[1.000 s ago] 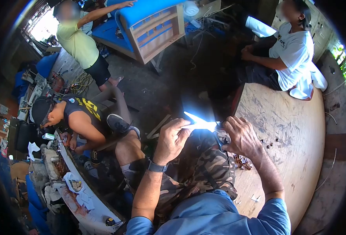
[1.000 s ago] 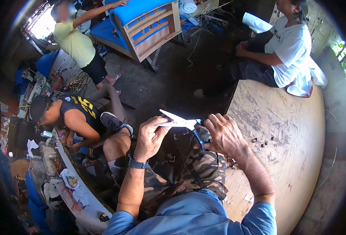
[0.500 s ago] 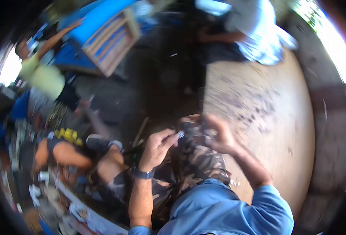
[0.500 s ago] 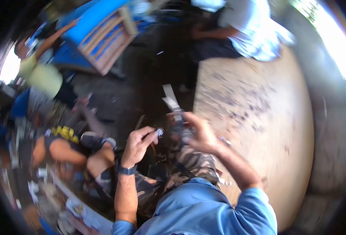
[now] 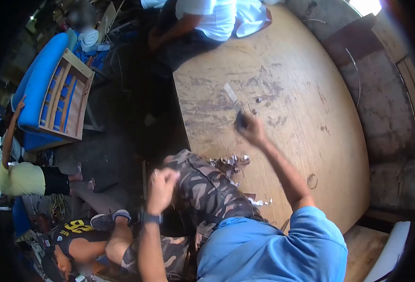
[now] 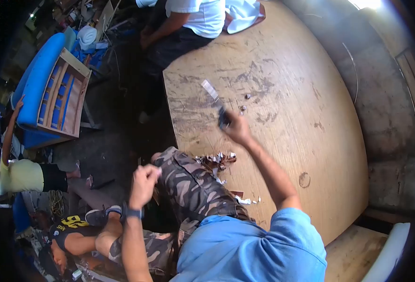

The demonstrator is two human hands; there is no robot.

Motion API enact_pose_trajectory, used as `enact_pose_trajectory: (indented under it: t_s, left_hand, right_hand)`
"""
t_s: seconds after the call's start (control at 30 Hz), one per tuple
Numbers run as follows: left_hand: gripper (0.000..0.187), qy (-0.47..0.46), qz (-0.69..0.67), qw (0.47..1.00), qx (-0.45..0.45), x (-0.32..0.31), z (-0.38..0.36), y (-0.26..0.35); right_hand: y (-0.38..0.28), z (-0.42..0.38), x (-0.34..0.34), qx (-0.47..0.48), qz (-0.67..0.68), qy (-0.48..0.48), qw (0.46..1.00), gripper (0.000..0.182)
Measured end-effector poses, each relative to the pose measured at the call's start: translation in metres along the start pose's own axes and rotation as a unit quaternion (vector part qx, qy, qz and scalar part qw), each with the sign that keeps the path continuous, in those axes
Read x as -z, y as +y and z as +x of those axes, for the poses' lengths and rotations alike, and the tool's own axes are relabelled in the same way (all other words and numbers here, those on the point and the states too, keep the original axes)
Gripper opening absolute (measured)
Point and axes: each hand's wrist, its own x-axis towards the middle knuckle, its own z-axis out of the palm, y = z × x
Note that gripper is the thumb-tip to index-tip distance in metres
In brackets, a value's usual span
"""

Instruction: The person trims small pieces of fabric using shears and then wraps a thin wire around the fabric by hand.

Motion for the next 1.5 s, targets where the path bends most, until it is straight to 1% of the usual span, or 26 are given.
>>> enact_pose_trajectory:
  t_s: [0.03, 0.07, 0.1, 0.13, 0.17, 0.2, 0.27, 0.3, 0.37, 0.4, 0.5, 0.53, 0.63, 0.73, 0.8, 0.87, 0.9, 0.93, 1.0, 1.03, 1.1, 1.2, 1.23, 1.33, 1.4, 1.5]
  left_hand:
    - [0.021, 0.003, 0.033, 0.999, -0.012, 0.002, 0.022, 0.005]
    - [0.022, 0.004, 0.066, 0.998, -0.025, 0.003, 0.047, 0.01]
    - [0.022, 0.041, 0.06, 0.995, -0.065, -0.001, 0.072, 0.016]
    - [0.022, 0.074, 0.054, 0.991, -0.103, -0.008, 0.089, 0.021]
    - [0.02, 0.132, 0.089, 0.977, -0.143, -0.019, 0.103, 0.029]
    - [0.019, 0.193, 0.124, 0.955, -0.188, -0.03, 0.111, 0.037]
    - [0.017, 0.145, 0.109, 0.97, -0.162, -0.052, 0.113, 0.043]
    - [0.016, 0.099, 0.094, 0.979, -0.15, -0.066, 0.107, 0.044]
    - [0.015, -0.014, 0.084, 0.991, -0.1, -0.094, 0.094, 0.034]
    - [0.016, -0.065, 0.091, 0.991, -0.068, -0.105, 0.087, 0.027]
    - [0.024, -0.107, 0.137, 0.979, -0.104, -0.136, 0.083, -0.007]
    - [0.026, -0.11, 0.151, 0.977, -0.105, -0.14, 0.081, -0.007]
    - [0.032, -0.119, 0.177, 0.969, -0.125, -0.151, 0.08, -0.005]
    - [0.029, -0.162, 0.132, 0.974, -0.087, -0.158, 0.093, -0.011]
    - [0.03, -0.204, 0.023, 0.979, 0.007, -0.161, 0.101, -0.012]
    - [0.031, -0.243, -0.067, 0.963, 0.093, -0.158, 0.112, -0.009]
    - [0.036, -0.275, -0.04, 0.956, 0.095, -0.159, 0.117, -0.012]
    - [0.036, -0.289, -0.116, 0.945, 0.104, -0.161, 0.118, -0.02]
    - [0.035, -0.314, -0.268, 0.903, 0.122, -0.162, 0.117, -0.028]
    - [0.034, -0.33, -0.265, 0.896, 0.134, -0.158, 0.12, -0.029]
    - [0.033, -0.32, -0.329, 0.878, 0.137, -0.152, 0.115, -0.025]
    - [0.029, -0.294, -0.4, 0.85, 0.174, -0.142, 0.11, -0.021]
    - [0.029, -0.286, -0.428, 0.838, 0.18, -0.136, 0.106, -0.017]
    - [0.027, -0.256, -0.526, 0.789, 0.187, -0.133, 0.099, -0.016]
    - [0.026, -0.245, -0.57, 0.759, 0.197, -0.135, 0.096, -0.017]
    - [0.026, -0.234, -0.58, 0.751, 0.211, -0.14, 0.093, -0.016]
  right_hand:
    - [0.016, 0.017, 0.014, -0.078, -0.032, 0.003, 0.996, 0.035]
    - [0.009, 0.029, 0.029, -0.082, -0.093, 0.02, 0.992, 0.035]
    - [0.014, 0.041, 0.035, -0.061, -0.166, 0.043, 0.983, 0.033]
    - [0.033, 0.05, 0.038, -0.069, -0.207, 0.06, 0.974, 0.032]
    - [0.033, 0.055, 0.043, -0.135, -0.186, 0.055, 0.972, 0.031]
    - [0.022, 0.056, 0.047, -0.14, -0.194, 0.071, 0.968, 0.023]
    - [0.044, 0.051, 0.055, -0.125, -0.273, 0.1, 0.949, 0.028]
    - [0.046, 0.043, 0.06, -0.138, -0.263, 0.106, 0.949, 0.032]
    - [0.023, 0.019, 0.074, -0.173, -0.246, 0.098, 0.949, 0.04]
    - [0.017, 0.001, 0.076, -0.179, -0.203, 0.089, 0.959, 0.041]
    - [0.011, -0.054, 0.076, -0.192, -0.08, 0.076, 0.975, 0.042]
    - [0.012, -0.075, 0.071, -0.197, -0.043, 0.081, 0.976, 0.042]
    - [-0.019, -0.118, 0.066, -0.236, 0.019, 0.034, 0.971, 0.041]
    - [-0.045, -0.14, 0.066, -0.242, 0.084, -0.034, 0.966, 0.041]
    - [-0.056, -0.15, 0.069, -0.242, 0.058, -0.09, 0.964, 0.048]
    - [-0.068, -0.16, 0.07, -0.256, 0.093, -0.144, 0.951, 0.055]
    - [-0.077, -0.163, 0.071, -0.285, 0.089, -0.182, 0.937, 0.061]
    - [-0.093, -0.163, 0.074, -0.345, 0.139, -0.217, 0.903, 0.066]
    - [-0.094, -0.178, 0.066, -0.3, 0.193, -0.254, 0.899, 0.064]
    - [-0.095, -0.179, 0.07, -0.342, 0.267, -0.289, 0.853, 0.063]
    - [-0.104, -0.18, 0.079, -0.416, 0.408, -0.345, 0.736, 0.062]
    - [-0.101, -0.188, 0.072, -0.457, 0.476, -0.337, 0.672, 0.059]
    - [-0.103, -0.187, 0.068, -0.458, 0.492, -0.327, 0.664, 0.062]
    - [-0.102, -0.187, 0.063, -0.443, 0.48, -0.332, 0.681, 0.06]
    - [-0.106, -0.184, 0.064, -0.437, 0.492, -0.336, 0.674, 0.059]
    - [-0.119, -0.177, 0.065, -0.44, 0.488, -0.347, 0.669, 0.061]
